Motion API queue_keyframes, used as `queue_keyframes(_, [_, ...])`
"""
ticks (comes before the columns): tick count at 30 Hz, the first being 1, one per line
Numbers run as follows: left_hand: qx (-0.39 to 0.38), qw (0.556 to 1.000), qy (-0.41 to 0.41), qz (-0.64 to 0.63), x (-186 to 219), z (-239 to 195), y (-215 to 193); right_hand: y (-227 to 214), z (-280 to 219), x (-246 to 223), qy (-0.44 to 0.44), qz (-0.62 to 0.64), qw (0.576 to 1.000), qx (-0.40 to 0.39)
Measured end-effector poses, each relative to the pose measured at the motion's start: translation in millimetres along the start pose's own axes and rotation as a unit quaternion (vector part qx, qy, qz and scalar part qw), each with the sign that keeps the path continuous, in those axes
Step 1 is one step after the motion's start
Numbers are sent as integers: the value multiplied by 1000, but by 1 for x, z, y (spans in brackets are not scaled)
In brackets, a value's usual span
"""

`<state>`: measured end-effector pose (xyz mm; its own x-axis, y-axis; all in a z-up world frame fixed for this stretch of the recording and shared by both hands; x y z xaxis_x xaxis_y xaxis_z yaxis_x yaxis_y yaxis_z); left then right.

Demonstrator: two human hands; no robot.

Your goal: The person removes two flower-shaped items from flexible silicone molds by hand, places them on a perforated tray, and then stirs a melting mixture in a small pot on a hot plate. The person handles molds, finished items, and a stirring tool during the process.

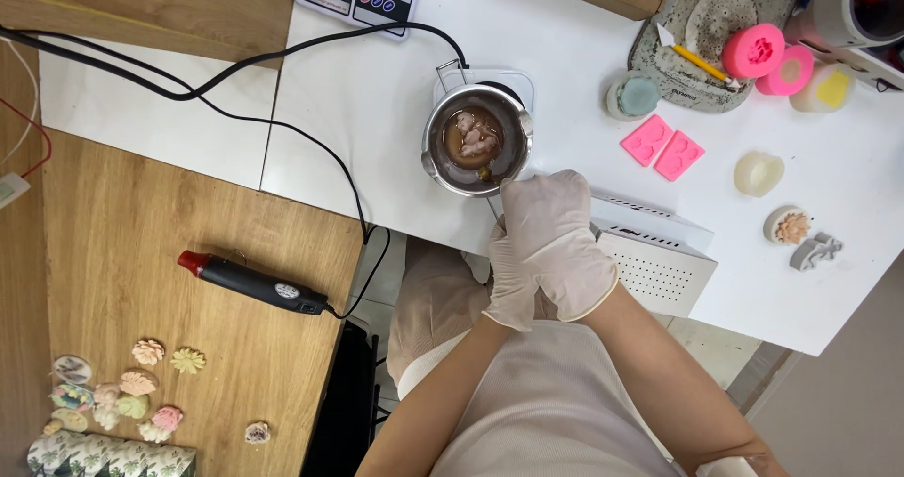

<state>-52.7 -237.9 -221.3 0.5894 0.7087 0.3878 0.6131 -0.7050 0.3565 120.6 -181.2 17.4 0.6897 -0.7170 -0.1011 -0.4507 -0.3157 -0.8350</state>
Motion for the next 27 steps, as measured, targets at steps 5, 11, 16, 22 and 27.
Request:
queue_keyframes(5, [-57, 980, 69, 179, -20, -5, 6, -4, -1, -5, -2, 21, 1000, 15])
queue_keyframes(11, [-125, 904, 145, 381, -95, 35, 17, -2, -4, -9, 29, -23, 999, -22])
queue_keyframes(16, [-157, 917, 118, 347, -72, 17, 21, 7, -1, -13, 14, -31, 999, -25])
queue_keyframes(22, [-155, 920, 119, 339, -48, 8, 33, 12, 0, -15, 22, -30, 999, -26])
queue_keyframes(27, [-149, 923, 121, 334, -41, 8, 30, 16, 3, -18, 15, -13, 999, -40])
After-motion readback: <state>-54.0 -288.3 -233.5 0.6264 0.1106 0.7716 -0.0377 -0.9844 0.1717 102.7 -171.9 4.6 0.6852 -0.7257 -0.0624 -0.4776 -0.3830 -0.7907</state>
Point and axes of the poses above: each hand's wrist, its own z-axis towards the middle knuckle, its own y-axis out of the palm, x = y × z, the point moved 9 cm from there along z, towards the middle knuckle, and after that the axes turned 14 degrees about -y, right-handed, at the moved point
